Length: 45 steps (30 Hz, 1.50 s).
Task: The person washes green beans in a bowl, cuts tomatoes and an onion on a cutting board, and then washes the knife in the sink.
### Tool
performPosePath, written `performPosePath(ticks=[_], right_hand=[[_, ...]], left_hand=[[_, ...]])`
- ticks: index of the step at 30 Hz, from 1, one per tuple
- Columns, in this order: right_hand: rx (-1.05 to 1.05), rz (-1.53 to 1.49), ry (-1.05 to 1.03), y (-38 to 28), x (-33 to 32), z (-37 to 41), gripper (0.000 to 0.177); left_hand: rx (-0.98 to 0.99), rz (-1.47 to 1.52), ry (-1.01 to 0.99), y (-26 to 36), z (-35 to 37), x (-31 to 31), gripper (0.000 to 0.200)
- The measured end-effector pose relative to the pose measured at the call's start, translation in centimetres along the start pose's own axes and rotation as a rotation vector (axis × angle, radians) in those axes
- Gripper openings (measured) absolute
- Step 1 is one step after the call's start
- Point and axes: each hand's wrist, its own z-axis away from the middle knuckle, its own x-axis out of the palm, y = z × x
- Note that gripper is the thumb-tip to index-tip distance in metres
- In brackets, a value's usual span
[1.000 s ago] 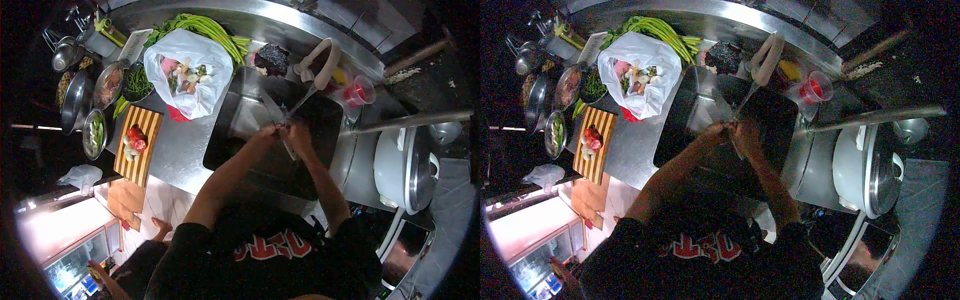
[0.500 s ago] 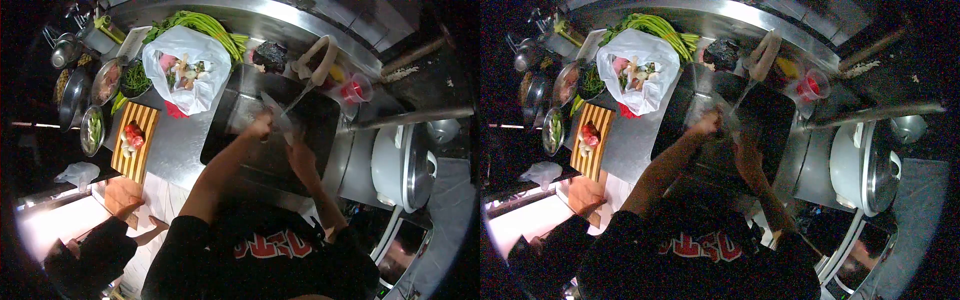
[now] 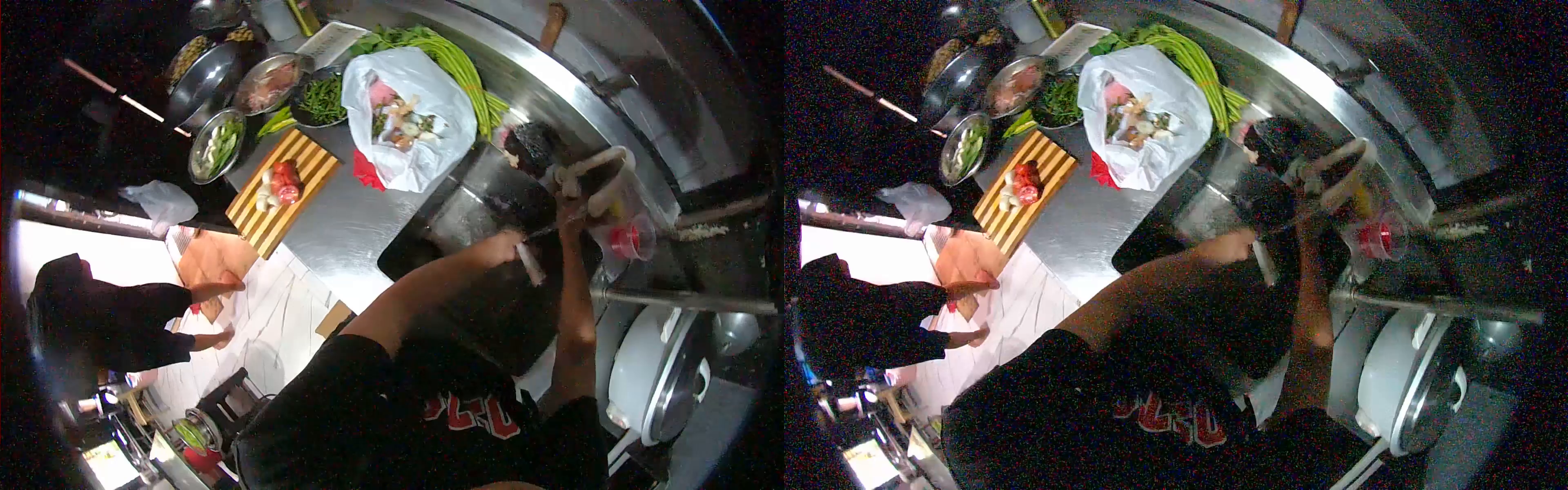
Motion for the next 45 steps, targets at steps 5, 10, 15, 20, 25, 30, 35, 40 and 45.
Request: performPosePath(ticks=[5, 10, 15, 20, 25, 30, 35, 40, 45], right_hand=[[0.035, 0.095, 0.049, 2.2, 0.6, -1.7, 0.039], [0.036, 0.191, -0.177, 1.2, -0.9, -1.1, 0.04], [-0.055, 0.459, -0.776, -5.4, -4.8, 11.4, 0.041], [0.041, 0.612, -0.797, -12.3, -8.2, 20.1, 0.044], [0.075, 0.511, -0.739, -15.7, -16.7, 22.8, 0.047], [-0.001, 0.223, -0.455, -13.8, -19.9, 24.4, 0.051], [-0.06, 0.477, -0.796, -16.5, -21.8, 20.3, 0.044], [-0.602, 0.786, -0.097, -29.7, -22.0, 9.4, 0.03], [-1.081, 1.362, 0.27, -36.7, -15.9, -7.1, 0.02]], left_hand=[[-0.086, 0.034, 0.002, -2.0, 0.3, 1.3, 0.021], [-0.287, -0.001, -0.081, -5.5, 1.2, 3.3, 0.024], [-0.295, 0.001, -0.074, -5.5, 2.2, 4.5, 0.027], [-0.302, -0.001, -0.03, -5.1, 3.1, 6.7, 0.03], [-0.098, 0.469, 0.264, -10.5, 3.4, 4.1, 0.027], [-1.209, 0.054, 0.086, -13.8, 2.4, 1.1, 0.028], [-0.565, -0.764, -0.325, -7.9, 10.0, 1.9, 0.025], [-0.948, -0.445, -0.388, -13.0, 11.6, 5.8, 0.024], [-0.298, -0.79, -0.233, -9.2, 12.8, 6.9, 0.04]])
